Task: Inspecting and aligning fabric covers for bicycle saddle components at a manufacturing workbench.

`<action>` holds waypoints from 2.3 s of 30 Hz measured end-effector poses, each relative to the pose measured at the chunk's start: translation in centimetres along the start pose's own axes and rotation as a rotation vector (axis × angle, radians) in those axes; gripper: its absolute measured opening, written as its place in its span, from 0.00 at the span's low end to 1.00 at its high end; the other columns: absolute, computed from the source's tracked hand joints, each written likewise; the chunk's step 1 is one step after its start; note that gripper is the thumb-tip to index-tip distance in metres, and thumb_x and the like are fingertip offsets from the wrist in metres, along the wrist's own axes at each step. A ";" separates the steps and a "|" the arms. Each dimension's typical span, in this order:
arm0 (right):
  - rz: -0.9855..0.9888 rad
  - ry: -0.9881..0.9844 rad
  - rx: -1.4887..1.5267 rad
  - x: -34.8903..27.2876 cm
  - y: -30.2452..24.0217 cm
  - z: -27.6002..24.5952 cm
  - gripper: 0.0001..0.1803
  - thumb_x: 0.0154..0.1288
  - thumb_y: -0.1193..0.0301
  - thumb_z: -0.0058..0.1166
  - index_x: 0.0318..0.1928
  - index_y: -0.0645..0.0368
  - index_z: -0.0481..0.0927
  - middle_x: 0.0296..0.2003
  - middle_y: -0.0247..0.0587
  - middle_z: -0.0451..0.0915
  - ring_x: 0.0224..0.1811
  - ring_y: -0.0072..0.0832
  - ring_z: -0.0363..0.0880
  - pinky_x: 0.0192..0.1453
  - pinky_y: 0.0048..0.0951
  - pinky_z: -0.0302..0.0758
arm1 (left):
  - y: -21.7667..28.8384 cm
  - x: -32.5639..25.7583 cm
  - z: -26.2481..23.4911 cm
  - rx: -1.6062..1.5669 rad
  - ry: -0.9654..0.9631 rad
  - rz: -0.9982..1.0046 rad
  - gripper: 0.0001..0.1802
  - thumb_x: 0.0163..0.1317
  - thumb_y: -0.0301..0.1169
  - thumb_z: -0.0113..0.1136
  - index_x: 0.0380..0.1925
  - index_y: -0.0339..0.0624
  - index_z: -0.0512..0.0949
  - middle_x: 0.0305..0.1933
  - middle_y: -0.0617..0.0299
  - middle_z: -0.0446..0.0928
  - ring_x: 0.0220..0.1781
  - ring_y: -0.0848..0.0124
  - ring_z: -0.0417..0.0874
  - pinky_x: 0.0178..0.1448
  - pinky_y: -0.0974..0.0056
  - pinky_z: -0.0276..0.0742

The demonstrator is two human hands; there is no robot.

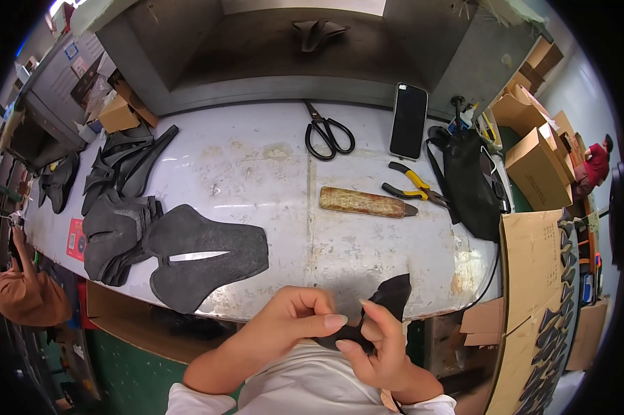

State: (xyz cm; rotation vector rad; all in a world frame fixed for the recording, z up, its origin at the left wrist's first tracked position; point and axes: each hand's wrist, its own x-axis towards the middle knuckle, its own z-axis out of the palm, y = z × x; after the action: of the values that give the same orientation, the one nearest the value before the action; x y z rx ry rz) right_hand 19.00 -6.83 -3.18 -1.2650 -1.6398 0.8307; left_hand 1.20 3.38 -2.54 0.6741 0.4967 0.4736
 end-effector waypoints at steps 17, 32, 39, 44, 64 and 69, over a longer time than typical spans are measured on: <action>0.049 0.078 0.101 0.8 -0.5 0.3 0.20 0.66 0.80 0.58 0.57 0.68 0.71 0.38 0.43 0.83 0.36 0.21 0.81 0.39 0.20 0.77 | 0.6 -0.9 1.3 1.033 0.135 0.532 0.10 0.73 0.29 0.47 0.32 0.35 0.72 0.26 0.52 0.68 0.27 0.59 0.70 0.34 0.61 0.66; 0.372 -0.038 1.070 0.8 -2.4 0.0 0.41 0.74 0.78 0.48 0.76 0.54 0.36 0.44 0.45 0.81 0.43 0.19 0.78 0.48 0.21 0.72 | -0.1 -1.9 1.1 0.240 0.009 0.152 0.23 0.75 0.45 0.44 0.29 0.37 0.70 0.30 0.58 0.71 0.33 0.70 0.68 0.39 0.65 0.65; 0.248 -0.203 0.480 0.1 -1.4 -0.6 0.40 0.71 0.81 0.50 0.75 0.58 0.42 0.25 0.30 0.67 0.28 0.13 0.63 0.34 0.18 0.62 | 2.8 -1.8 1.3 0.917 -0.072 0.281 0.16 0.75 0.33 0.47 0.28 0.35 0.69 0.21 0.64 0.64 0.24 0.71 0.68 0.31 0.61 0.63; 0.380 -0.060 0.876 1.2 -3.1 0.1 0.39 0.72 0.80 0.49 0.75 0.59 0.42 0.33 0.38 0.77 0.32 0.14 0.71 0.40 0.16 0.67 | -1.4 -1.5 1.2 0.406 0.049 0.194 0.23 0.77 0.42 0.43 0.26 0.37 0.69 0.22 0.67 0.65 0.25 0.75 0.65 0.30 0.65 0.60; 0.470 -0.008 1.219 2.3 -2.9 -1.3 0.41 0.70 0.80 0.51 0.75 0.55 0.42 0.54 0.46 0.76 0.55 0.23 0.75 0.59 0.23 0.70 | -0.3 -1.2 2.3 0.747 0.215 0.331 0.16 0.75 0.34 0.43 0.27 0.38 0.67 0.23 0.57 0.63 0.24 0.65 0.65 0.30 0.61 0.62; 0.364 0.149 1.056 2.4 -2.1 -1.1 0.41 0.70 0.81 0.51 0.75 0.57 0.43 0.55 0.45 0.76 0.57 0.24 0.74 0.62 0.27 0.70 | -0.6 -1.0 1.9 0.683 0.094 0.367 0.17 0.75 0.36 0.45 0.27 0.38 0.68 0.23 0.60 0.64 0.26 0.73 0.64 0.32 0.66 0.61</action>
State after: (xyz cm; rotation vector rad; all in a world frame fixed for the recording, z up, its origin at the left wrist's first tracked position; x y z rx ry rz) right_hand 18.97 -5.08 -0.33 -0.8018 -0.6260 1.5048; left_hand 1.59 1.53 -1.40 1.4190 0.6317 0.6894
